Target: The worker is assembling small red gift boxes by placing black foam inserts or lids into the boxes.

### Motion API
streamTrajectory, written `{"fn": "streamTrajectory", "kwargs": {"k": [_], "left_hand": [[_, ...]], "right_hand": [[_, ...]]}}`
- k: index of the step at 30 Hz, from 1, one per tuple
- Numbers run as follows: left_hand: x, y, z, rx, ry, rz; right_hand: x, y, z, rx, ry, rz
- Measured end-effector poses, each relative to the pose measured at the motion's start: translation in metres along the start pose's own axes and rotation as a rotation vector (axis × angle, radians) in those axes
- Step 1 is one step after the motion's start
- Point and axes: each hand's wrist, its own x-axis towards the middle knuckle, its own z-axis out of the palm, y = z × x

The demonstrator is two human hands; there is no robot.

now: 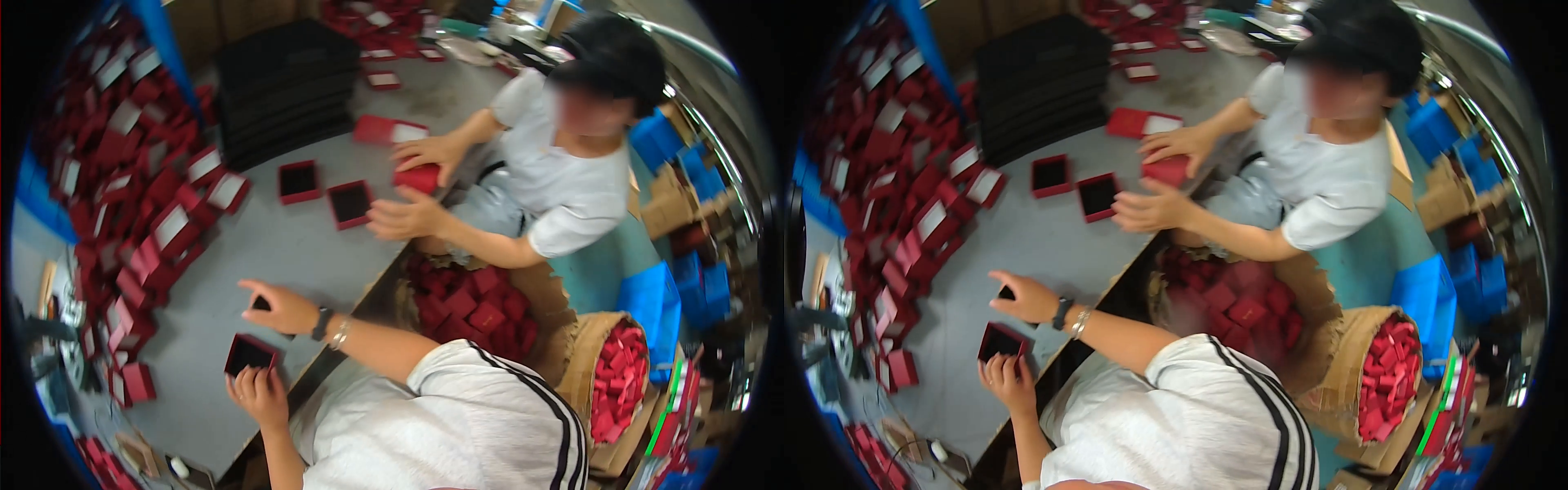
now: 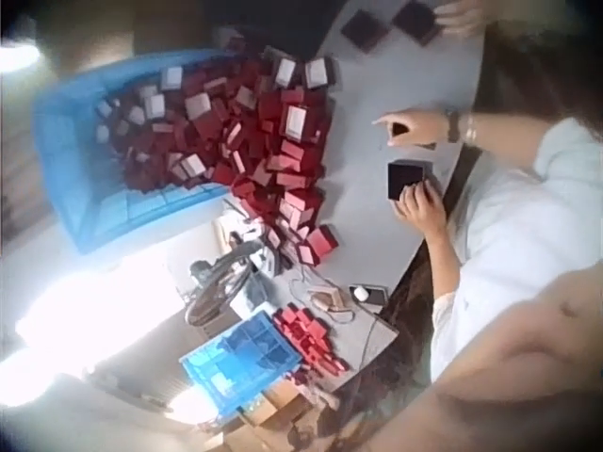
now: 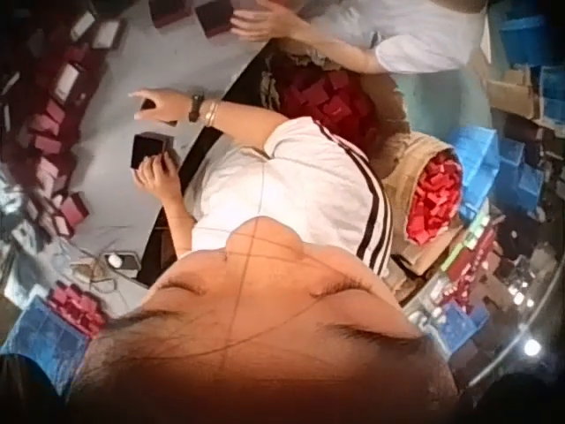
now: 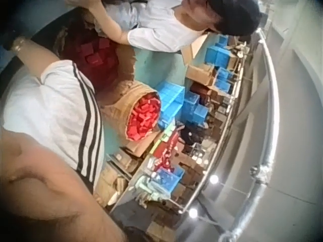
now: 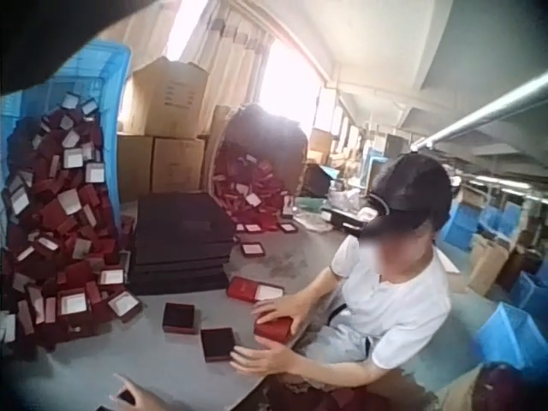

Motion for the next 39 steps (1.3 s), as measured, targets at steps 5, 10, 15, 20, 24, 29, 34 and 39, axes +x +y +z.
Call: {"fn": "streamTrajectory", "kwargs": {"k": [5,10,15,20,24,29,34,39], "left_hand": [[0.001,-0.002,0.003,-0.061,-0.132,-0.083],[0.005,0.001,0.002,0.002,-0.070,-0.036],[-0.009,-0.016,-0.005,0.054,-0.069,-0.093],[-0.008,-0.021,-0.006,0.010,-0.121,-0.083],[-0.010,-0.024,-0.004,0.000,-0.152,-0.101],[-0.011,-0.019,-0.003,0.042,-0.154,-0.175],[-0.002,-0.012,-0.003,0.036,-0.148,-0.185],[-0.002,-0.012,-0.002,0.058,-0.118,-0.156]], "right_hand": [[-0.016,-0.022,-0.002,-0.011,-0.297,0.089],[-0.037,-0.003,0.017,-0.244,-0.307,-0.174],[-0.041,0.016,0.016,-0.447,-0.336,-0.463],[-0.038,0.020,0.013,-0.359,-0.327,-0.471],[-0.038,0.025,0.015,-0.336,-0.320,-0.461],[-0.037,0.022,0.017,-0.376,-0.331,-0.455],[-0.038,0.023,0.017,-0.462,-0.323,-0.459],[-0.040,0.023,0.018,-0.504,-0.320,-0.465]]}}
